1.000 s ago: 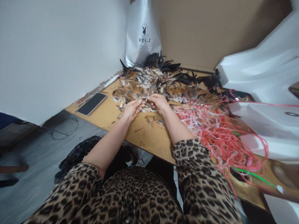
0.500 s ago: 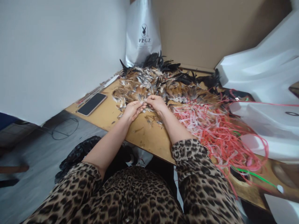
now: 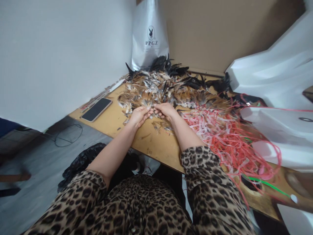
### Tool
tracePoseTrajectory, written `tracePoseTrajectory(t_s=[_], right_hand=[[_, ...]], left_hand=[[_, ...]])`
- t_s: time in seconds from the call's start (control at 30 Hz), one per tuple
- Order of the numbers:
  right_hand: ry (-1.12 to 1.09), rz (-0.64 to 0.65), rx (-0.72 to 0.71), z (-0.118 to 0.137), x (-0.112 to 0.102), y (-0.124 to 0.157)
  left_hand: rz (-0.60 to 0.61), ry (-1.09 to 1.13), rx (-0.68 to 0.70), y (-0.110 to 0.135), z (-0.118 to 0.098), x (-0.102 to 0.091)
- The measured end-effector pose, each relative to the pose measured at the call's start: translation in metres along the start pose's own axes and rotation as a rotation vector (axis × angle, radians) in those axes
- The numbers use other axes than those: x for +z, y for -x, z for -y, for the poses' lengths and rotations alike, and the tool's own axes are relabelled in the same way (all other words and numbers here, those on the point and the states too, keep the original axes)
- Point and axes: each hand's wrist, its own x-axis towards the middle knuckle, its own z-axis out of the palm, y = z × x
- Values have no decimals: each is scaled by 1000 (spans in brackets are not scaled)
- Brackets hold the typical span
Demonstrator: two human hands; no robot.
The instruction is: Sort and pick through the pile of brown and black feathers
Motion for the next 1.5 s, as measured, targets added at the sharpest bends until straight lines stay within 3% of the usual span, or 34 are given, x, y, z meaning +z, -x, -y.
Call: tracePoseTrajectory(t_s=[0.1, 0.2, 0.27, 0.47, 0.6, 0.73, 0.9, 1.03, 1.27, 1.4, 1.5], right_hand=[[126, -56, -40, -1, 3, 0], [307, -300, -248, -3, 2, -3], [423, -394, -401, -5, -1, -5], [846, -359, -594, -11, -1, -4], [1075, -410, -573, -12, 5, -1], [1113, -406, -592, -8, 3, 0], [1128, -427, -808, 3, -2, 9], [1246, -368, -922, 9, -3, 16], [1411, -264, -947, 8, -2, 13], [1317, -269, -965, 6, 1, 12], [1120, -377, -951, 5, -3, 9]], left_hand=[[-11, 26, 22, 1, -2, 1], [-97, 68, 53, 1, -4, 2], [-155, 98, 66, 0, -6, 2], [-240, 149, 90, -2, -8, 1], [-271, 115, 83, -2, -8, 2], [-268, 94, 119, -4, -6, 0], [-271, 92, 160, -5, -5, -2], [-232, 105, 149, -1, -8, -1], [-154, 129, 154, 2, -8, 4], [-122, 173, 157, 1, -7, 4], [-113, 267, 155, -1, -10, 1]])
